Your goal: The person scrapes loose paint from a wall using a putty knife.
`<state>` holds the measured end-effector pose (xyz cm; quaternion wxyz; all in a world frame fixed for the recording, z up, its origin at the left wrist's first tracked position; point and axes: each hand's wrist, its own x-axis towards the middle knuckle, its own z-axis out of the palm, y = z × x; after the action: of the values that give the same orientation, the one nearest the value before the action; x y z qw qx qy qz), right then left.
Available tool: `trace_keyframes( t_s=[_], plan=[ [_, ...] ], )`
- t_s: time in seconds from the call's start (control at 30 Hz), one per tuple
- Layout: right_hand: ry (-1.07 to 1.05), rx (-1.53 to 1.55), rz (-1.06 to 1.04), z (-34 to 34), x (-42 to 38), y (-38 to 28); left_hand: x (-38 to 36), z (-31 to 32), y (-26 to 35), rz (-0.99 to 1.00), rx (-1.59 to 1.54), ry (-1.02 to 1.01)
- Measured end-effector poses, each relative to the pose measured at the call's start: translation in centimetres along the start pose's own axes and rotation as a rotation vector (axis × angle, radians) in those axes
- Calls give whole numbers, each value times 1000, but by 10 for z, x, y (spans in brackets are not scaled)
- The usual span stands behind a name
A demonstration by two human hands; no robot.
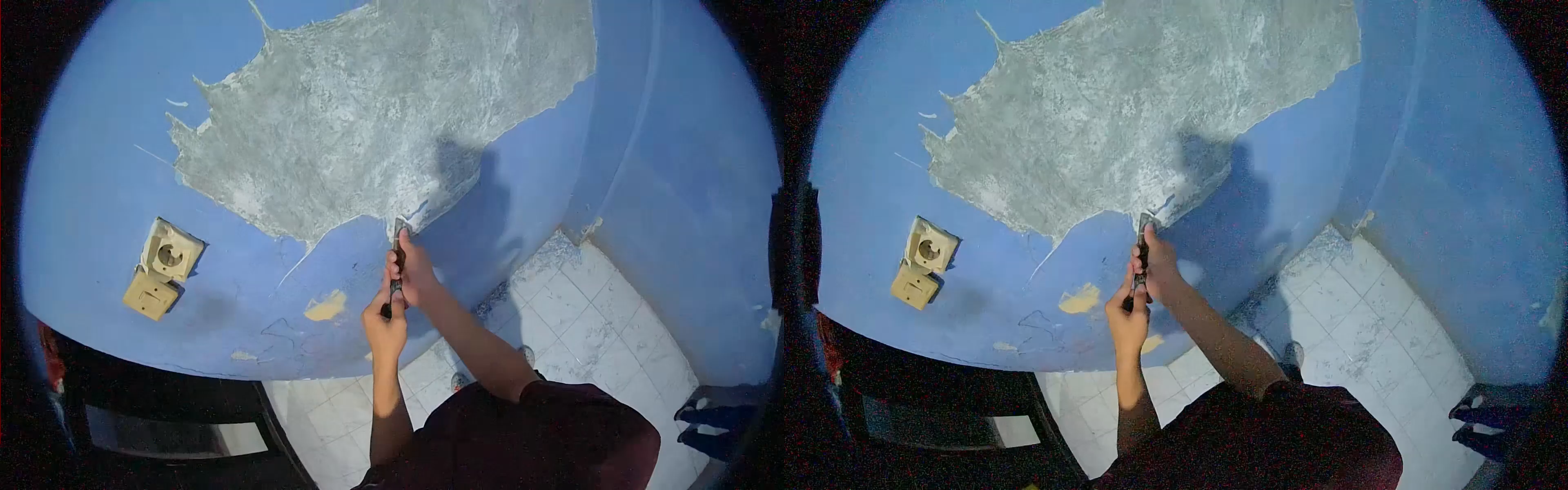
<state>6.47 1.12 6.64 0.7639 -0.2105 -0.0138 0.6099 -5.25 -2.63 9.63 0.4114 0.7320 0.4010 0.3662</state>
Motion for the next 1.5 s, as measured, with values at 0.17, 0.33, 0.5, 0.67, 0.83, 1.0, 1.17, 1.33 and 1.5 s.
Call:
trace_keyframes(
  t_s=[0.17,0.33,0.5,0.67,0.83,1.0,1.17,1.33,1.5],
  plan=[
    [-46,76,0,-21,12,-8,6,8,11,32,144,-31],
    [-59,111,-39,-22,5,-4,-8,8,3,8,152,-20],
    [-51,46,39,-9,6,0,-7,11,-10,30,10,64],
    [-1,45,-19,-20,13,-4,5,12,-16,52,99,3],
    [-43,-1,24,-16,3,-8,-12,16,-7,-30,14,38],
    [-105,80,57,-10,4,0,-14,9,-3,-32,-59,85],
    [-225,256,86,-24,18,3,-7,3,4,-281,-395,4],
    [-217,168,68,-22,20,0,0,8,1,-304,-305,48],
    [-165,258,38,-17,21,-1,8,11,4,-211,-179,13]
  ],
)
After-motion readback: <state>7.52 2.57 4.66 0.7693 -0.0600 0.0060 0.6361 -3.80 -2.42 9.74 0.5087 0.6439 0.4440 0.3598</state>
